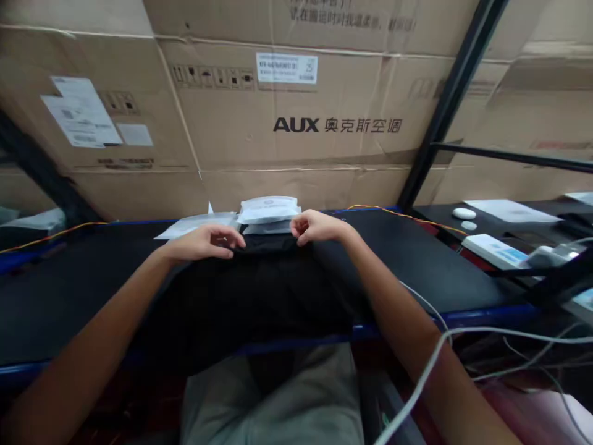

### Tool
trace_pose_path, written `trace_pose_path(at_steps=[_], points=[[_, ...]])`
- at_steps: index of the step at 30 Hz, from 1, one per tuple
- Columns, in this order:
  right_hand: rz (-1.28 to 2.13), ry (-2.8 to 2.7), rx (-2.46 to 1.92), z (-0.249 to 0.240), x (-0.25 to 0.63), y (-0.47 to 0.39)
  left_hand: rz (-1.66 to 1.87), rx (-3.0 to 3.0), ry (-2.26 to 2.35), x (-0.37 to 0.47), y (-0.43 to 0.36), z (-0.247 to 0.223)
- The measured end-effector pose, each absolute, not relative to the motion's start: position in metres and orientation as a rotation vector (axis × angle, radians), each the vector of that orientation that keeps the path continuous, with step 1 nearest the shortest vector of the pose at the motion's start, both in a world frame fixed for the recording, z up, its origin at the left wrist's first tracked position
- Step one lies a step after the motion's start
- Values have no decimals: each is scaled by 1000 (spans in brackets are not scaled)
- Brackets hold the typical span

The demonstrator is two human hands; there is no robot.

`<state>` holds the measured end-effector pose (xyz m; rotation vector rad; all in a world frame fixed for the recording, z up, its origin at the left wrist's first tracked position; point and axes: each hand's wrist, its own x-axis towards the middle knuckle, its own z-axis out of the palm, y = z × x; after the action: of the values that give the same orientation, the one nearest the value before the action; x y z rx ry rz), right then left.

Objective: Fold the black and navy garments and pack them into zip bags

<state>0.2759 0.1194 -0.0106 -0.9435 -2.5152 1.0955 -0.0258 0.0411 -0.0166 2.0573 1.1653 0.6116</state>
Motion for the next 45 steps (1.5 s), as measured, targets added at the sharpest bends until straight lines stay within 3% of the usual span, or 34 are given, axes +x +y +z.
trace_pose_path(at_steps=[3, 6, 19, 27, 30, 37, 41, 45], points=[[1305, -2708, -997, -8, 278, 115, 271, 2006, 1017, -21, 35, -14], [1242, -2872, -1099, -9, 275, 111, 171, 2012, 1033, -17, 34, -17], [978, -3230, -988, -9, 233, 62, 268, 2338, 1244, -13, 40, -24], [924, -3041, -981, -6, 245, 77, 458, 2427, 1340, -13, 44, -28], [1106, -3003, -835, -3, 243, 70, 443, 2311, 1232, -6, 30, -16], [1360, -3168, -645, -15, 227, 53, -94, 2166, 925, 23, 9, -14], [1608, -3005, -554, -13, 237, 66, -59, 2137, 833, 17, 14, -15], [1496, -2919, -580, -6, 249, 76, 56, 2166, 911, 4, 16, -6]])
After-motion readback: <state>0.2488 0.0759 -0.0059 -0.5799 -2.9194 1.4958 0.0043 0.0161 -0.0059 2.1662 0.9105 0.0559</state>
